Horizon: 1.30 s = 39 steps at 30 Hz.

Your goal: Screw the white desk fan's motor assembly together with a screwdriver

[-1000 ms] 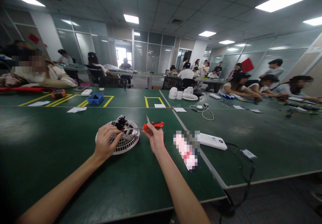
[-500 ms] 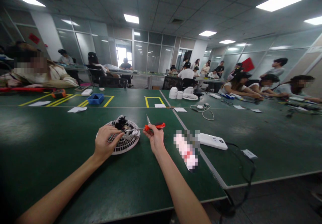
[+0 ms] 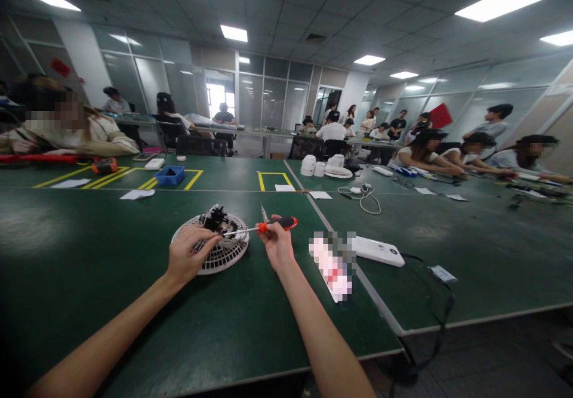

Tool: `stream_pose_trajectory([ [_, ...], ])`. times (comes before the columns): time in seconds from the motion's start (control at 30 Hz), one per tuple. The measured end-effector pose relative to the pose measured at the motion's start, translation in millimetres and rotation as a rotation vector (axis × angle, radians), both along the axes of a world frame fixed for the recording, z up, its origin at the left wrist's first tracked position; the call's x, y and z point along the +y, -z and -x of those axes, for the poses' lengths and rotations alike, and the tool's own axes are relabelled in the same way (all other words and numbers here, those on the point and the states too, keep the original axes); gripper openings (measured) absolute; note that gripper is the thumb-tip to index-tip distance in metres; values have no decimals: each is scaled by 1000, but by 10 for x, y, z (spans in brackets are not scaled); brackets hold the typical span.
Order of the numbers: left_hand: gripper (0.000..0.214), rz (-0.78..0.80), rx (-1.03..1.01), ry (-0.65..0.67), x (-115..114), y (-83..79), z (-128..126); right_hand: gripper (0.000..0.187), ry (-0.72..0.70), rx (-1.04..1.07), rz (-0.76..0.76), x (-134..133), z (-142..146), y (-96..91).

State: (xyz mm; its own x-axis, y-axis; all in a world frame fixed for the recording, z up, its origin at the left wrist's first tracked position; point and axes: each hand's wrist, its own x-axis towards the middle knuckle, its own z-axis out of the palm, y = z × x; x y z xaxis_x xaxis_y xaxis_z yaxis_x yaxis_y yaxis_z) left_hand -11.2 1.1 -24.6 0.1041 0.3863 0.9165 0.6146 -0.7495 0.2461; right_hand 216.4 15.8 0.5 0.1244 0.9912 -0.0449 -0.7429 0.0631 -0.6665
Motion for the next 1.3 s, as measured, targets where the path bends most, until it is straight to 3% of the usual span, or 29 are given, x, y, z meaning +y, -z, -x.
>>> stream_pose_trajectory([
  [0.73, 6, -99, 64, 21, 15, -1, -7, 30, 82, -100, 19, 13, 43, -12],
  [1.17, 8, 7, 58, 52, -4, -16, -7, 28, 66, -68, 25, 22, 32, 21],
  [1.23, 16, 42, 78, 41, -3, -17, 2, 29, 72, -68, 31, 27, 32, 23],
  [1.3, 41, 57, 91, -8, -7, -23, 8, 29, 86, -67, 30, 36, 28, 26],
])
